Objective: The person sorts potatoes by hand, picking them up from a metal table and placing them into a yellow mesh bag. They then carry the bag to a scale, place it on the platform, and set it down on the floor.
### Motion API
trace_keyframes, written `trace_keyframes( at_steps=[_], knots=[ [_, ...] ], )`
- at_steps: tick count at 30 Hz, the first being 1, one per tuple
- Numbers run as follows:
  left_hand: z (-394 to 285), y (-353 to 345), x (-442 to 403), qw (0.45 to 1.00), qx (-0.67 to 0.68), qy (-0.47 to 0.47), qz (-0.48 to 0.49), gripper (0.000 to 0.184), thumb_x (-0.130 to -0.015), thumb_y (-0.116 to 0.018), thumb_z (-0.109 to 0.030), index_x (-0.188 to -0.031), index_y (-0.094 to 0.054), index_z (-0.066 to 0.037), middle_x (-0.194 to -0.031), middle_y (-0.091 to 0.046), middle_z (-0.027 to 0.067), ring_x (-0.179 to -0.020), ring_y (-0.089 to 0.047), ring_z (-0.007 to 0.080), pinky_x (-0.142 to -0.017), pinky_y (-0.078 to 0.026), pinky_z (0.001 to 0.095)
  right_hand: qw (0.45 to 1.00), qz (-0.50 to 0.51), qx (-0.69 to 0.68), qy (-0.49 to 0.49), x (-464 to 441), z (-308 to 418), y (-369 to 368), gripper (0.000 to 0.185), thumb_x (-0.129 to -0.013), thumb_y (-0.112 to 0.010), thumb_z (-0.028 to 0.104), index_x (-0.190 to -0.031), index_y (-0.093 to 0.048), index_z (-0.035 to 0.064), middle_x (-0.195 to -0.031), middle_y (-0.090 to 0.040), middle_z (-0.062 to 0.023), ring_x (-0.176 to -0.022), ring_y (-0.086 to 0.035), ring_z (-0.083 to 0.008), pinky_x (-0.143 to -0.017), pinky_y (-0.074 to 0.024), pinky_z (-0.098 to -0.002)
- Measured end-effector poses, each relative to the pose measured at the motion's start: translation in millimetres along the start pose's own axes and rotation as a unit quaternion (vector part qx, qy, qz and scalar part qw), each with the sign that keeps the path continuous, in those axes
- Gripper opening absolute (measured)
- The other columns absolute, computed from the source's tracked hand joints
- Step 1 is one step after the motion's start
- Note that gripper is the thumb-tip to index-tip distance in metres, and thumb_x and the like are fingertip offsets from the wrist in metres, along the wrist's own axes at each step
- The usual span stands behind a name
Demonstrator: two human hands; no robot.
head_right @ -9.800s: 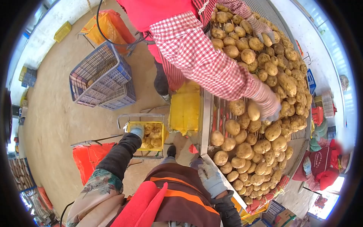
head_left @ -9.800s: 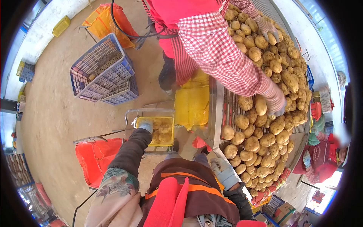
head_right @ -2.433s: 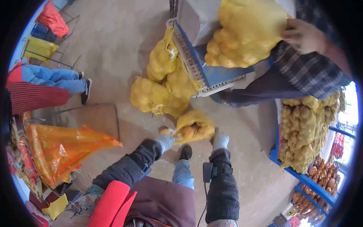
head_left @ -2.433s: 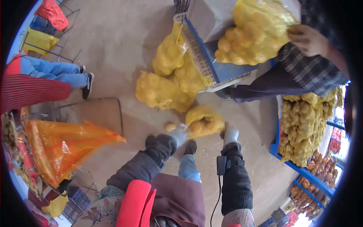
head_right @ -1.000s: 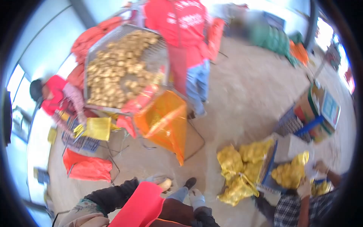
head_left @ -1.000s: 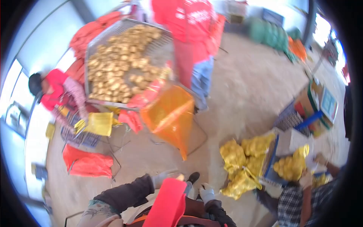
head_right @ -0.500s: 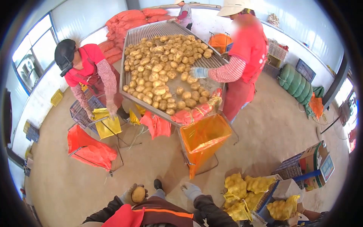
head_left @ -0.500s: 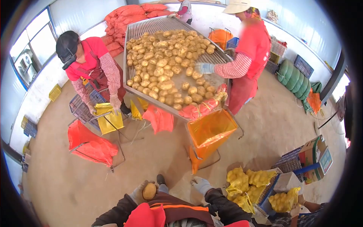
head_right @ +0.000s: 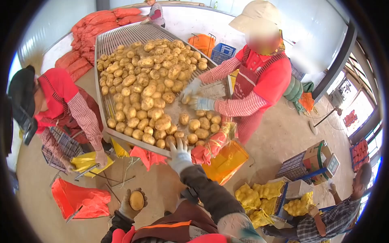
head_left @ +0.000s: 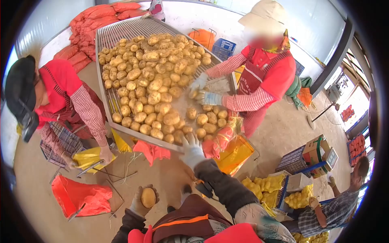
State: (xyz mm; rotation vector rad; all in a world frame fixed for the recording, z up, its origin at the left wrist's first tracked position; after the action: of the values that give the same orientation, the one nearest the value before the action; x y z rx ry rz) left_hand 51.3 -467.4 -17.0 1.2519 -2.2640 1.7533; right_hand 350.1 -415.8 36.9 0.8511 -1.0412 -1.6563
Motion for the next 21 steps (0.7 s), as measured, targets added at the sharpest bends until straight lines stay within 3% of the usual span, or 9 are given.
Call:
trace_keyframes(
  at_steps=[7, 13, 15, 16, 17, 18, 19, 20, 21],
  knots=[
    [-82.2, -22.0, -73.0, 0.997, -0.006, -0.075, -0.032, 0.046, -0.089, -0.057, -0.048, -0.114, -0.055, -0.009, -0.11, -0.061, 0.0105, -0.1, -0.061, 0.0264, -0.086, -0.051, 0.0432, 0.996, -0.039, 0.082, 0.018, -173.9, 19.7, -47.5, 0.087, -0.073, -0.07, 0.048, -0.145, -0.03, 0.02, -0.146, -0.027, -0.0201, -0.133, -0.028, -0.0412, -0.103, -0.0299, -0.0581],
    [-141.4, -49.7, -155.5, 0.994, -0.008, -0.091, -0.061, 0.043, -0.093, -0.053, -0.044, -0.114, -0.054, -0.007, -0.11, -0.06, 0.0114, -0.1, -0.061, 0.0258, -0.087, -0.051, 0.0424, 0.97, -0.145, 0.05, 0.187, -220.1, -32.7, -61.3, 0.072, -0.071, -0.072, 0.045, -0.133, -0.049, 0.0172, -0.118, -0.056, -0.013, -0.101, -0.055, -0.0368, -0.083, -0.0435, -0.0519],
    [-158.9, -71.0, -182.6, 0.995, -0.053, -0.076, -0.035, 0.043, -0.094, -0.051, -0.042, -0.118, -0.054, -0.006, -0.112, -0.06, 0.0112, -0.105, -0.059, 0.025, -0.087, -0.052, 0.041, 0.999, -0.002, -0.02, 0.025, -246.4, -41.2, -43.3, 0.065, -0.074, -0.073, 0.036, -0.129, -0.051, 0.0104, -0.107, -0.06, -0.0093, -0.087, -0.06, -0.0309, -0.08, -0.047, -0.0446],
    [-173.1, -86.7, -191.4, 0.915, -0.346, -0.19, 0.081, 0.049, -0.093, -0.053, -0.04, -0.132, -0.045, -0.012, -0.124, -0.054, 0.0106, -0.111, -0.057, 0.0269, -0.085, -0.052, 0.0394, 0.956, -0.053, -0.254, -0.138, -238.1, -50.1, -35.3, 0.054, -0.079, -0.07, 0.029, -0.124, -0.052, 0.0043, -0.106, -0.059, -0.0098, -0.078, -0.06, -0.0237, -0.077, -0.0488, -0.037],
    [-180.5, -97.1, -200.4, 0.918, -0.342, -0.188, 0.074, 0.049, -0.093, -0.053, -0.04, -0.132, -0.045, -0.012, -0.124, -0.054, 0.0106, -0.111, -0.057, 0.0269, -0.085, -0.052, 0.0394, 0.956, -0.044, -0.253, -0.139, -232.2, -40.1, -26.9, 0.054, -0.079, -0.07, 0.029, -0.124, -0.052, 0.0043, -0.106, -0.059, -0.0098, -0.078, -0.06, -0.0237, -0.077, -0.0488, -0.037],
    [-182.6, -110.6, -212.8, 0.972, -0.195, -0.107, 0.071, 0.054, -0.092, -0.055, -0.039, -0.138, -0.038, -0.017, -0.129, -0.05, 0.0109, -0.112, -0.056, 0.0286, -0.085, -0.053, 0.0389, 0.915, -0.034, -0.381, -0.131, -229.6, -26.4, -19.1, 0.048, -0.082, -0.067, 0.026, -0.122, -0.052, 0.0037, -0.106, -0.059, -0.01, -0.08, -0.059, -0.0204, -0.077, -0.0488, -0.0351],
    [-180.1, -121.0, -225.2, 0.997, -0.039, -0.026, 0.066, 0.061, -0.091, -0.056, -0.039, -0.144, -0.031, -0.021, -0.134, -0.045, 0.0111, -0.113, -0.054, 0.0303, -0.084, -0.053, 0.0383, 0.856, -0.022, -0.502, -0.121, -224.7, -17.4, -21.3, 0.043, -0.085, -0.064, 0.024, -0.12, -0.052, 0.0031, -0.106, -0.059, -0.0101, -0.082, -0.058, -0.0172, -0.077, -0.0489, -0.0332],
    [-182.7, -128.8, -235.5, 0.994, 0.005, 0.004, 0.106, 0.072, -0.089, -0.058, -0.038, -0.148, -0.019, -0.025, -0.14, -0.039, 0.0122, -0.114, -0.054, 0.0333, -0.084, -0.053, 0.0385, 0.857, 0.039, -0.514, -0.024, -218.5, 6.4, -23.2, 0.036, -0.087, -0.061, 0.022, -0.116, -0.054, 0.0019, -0.106, -0.058, -0.0131, -0.084, -0.059, -0.0217, -0.079, -0.0489, -0.0354],
    [-182.9, -123.7, -238.0, 0.995, 0.011, 0.002, 0.097, 0.072, -0.089, -0.058, -0.038, -0.148, -0.019, -0.025, -0.14, -0.039, 0.0122, -0.114, -0.054, 0.0333, -0.084, -0.053, 0.0385, 0.909, 0.029, -0.365, 0.202, -224.0, 26.2, -10.7, 0.032, -0.087, -0.061, 0.022, -0.112, -0.057, 0.0021, -0.105, -0.057, -0.0162, -0.087, -0.059, -0.0286, -0.081, -0.048, -0.0394]
  ],
)
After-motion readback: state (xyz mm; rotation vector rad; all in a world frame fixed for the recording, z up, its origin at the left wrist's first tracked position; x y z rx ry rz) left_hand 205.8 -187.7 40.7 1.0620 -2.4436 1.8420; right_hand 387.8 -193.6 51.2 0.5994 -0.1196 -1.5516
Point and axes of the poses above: each hand's wrist, its own x-axis away from the middle knuckle, its own y-axis out of the back of the hand, z = x × y, the point moved 3 cm from there along -x, towards the middle knuckle
